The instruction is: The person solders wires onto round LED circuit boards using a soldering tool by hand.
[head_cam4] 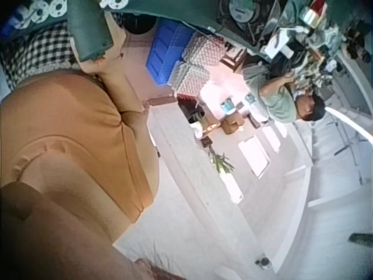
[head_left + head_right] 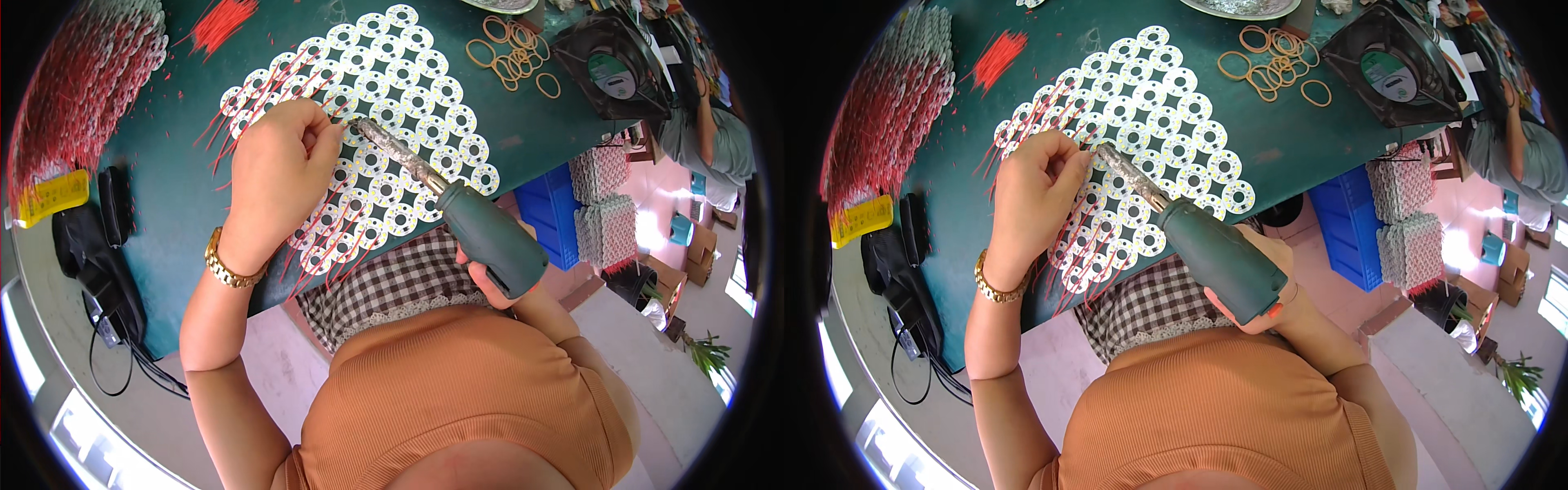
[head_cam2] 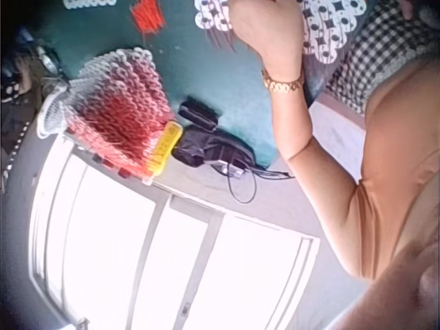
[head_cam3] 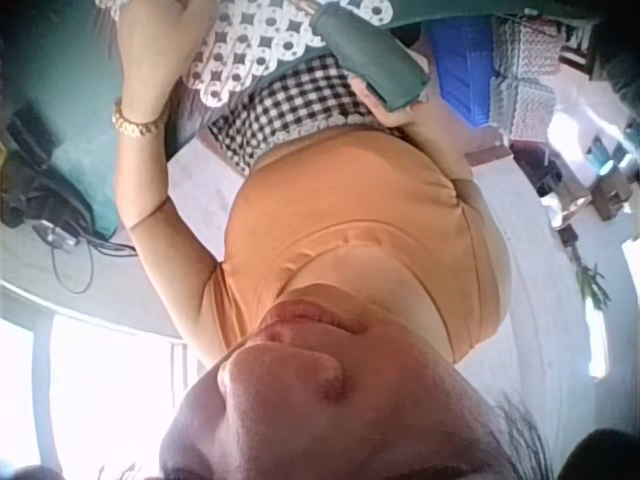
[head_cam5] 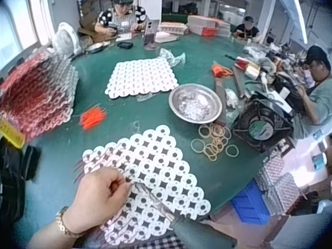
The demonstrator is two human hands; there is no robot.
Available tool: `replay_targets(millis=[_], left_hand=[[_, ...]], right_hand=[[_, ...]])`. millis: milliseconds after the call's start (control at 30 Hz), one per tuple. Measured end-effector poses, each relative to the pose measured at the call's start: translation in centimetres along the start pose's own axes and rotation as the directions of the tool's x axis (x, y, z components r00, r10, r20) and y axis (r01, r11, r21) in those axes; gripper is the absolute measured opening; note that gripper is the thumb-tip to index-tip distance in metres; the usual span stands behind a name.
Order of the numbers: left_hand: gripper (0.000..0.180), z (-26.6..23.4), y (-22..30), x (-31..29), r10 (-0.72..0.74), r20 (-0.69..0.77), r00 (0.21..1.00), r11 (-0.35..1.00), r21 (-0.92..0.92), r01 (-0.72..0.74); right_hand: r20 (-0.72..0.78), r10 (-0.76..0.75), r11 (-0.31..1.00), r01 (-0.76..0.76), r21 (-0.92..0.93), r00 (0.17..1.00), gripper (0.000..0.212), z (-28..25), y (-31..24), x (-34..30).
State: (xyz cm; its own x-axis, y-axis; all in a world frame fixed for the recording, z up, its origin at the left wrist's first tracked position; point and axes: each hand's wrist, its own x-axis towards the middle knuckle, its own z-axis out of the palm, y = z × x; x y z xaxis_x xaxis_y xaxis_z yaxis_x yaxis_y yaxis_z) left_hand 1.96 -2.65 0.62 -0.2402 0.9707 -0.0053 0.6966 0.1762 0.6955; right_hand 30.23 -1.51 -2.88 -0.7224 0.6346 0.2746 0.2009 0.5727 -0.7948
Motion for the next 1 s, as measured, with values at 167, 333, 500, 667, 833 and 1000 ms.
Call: replay_targets(millis=[167, 333, 500, 667, 833, 1000], left_hand=[[0.016, 0.1, -0.1, 0.0, 0.009, -0.014, 1.000, 1.000, -0.007, -0.009], [0.017, 0.1, 0.0, 0.1, 0.008, -0.009, 1.000, 1.000, 0.002, -0.008], [0.016, 0.0, -0.1, 0.0, -0.011, 0.001, 1.000, 1.000, -0.002, 0.011], [0.016, -0.2, 0.1, 0.1, 0.007, 0.020, 1.000, 0.999, -0.048, -0.006], [0.014, 0.2, 1.3, -0.5, 0.162, -0.172, 0.972, 0.985, 0.091, -0.148], [0.014, 0.4, 1.4, -0.7, 0.103, -0.010, 0.995, 0.995, -0.002, -0.103]], right_hand=[[-0.011, 0.046, 0.998, -0.046, -0.041, 0.999, 0.031, 0.3, 0.2, -0.4], [-0.021, -0.030, 0.996, 0.029, -0.088, 0.999, 0.031, 0.4, 0.5, 0.1], [-0.012, -0.020, 0.997, 0.019, -0.080, 1.000, 0.034, 0.3, 1.3, -1.7], [-0.075, 0.272, 0.910, -0.231, 0.345, 0.959, 0.046, -0.3, -0.2, -2.1], [0.041, 0.204, 0.955, -0.208, 0.213, 0.978, 0.055, -1.3, 0.0, -1.9], [0.027, 0.230, 0.950, -0.230, 0.212, 0.973, 0.042, -1.1, -0.1, -2.4]])
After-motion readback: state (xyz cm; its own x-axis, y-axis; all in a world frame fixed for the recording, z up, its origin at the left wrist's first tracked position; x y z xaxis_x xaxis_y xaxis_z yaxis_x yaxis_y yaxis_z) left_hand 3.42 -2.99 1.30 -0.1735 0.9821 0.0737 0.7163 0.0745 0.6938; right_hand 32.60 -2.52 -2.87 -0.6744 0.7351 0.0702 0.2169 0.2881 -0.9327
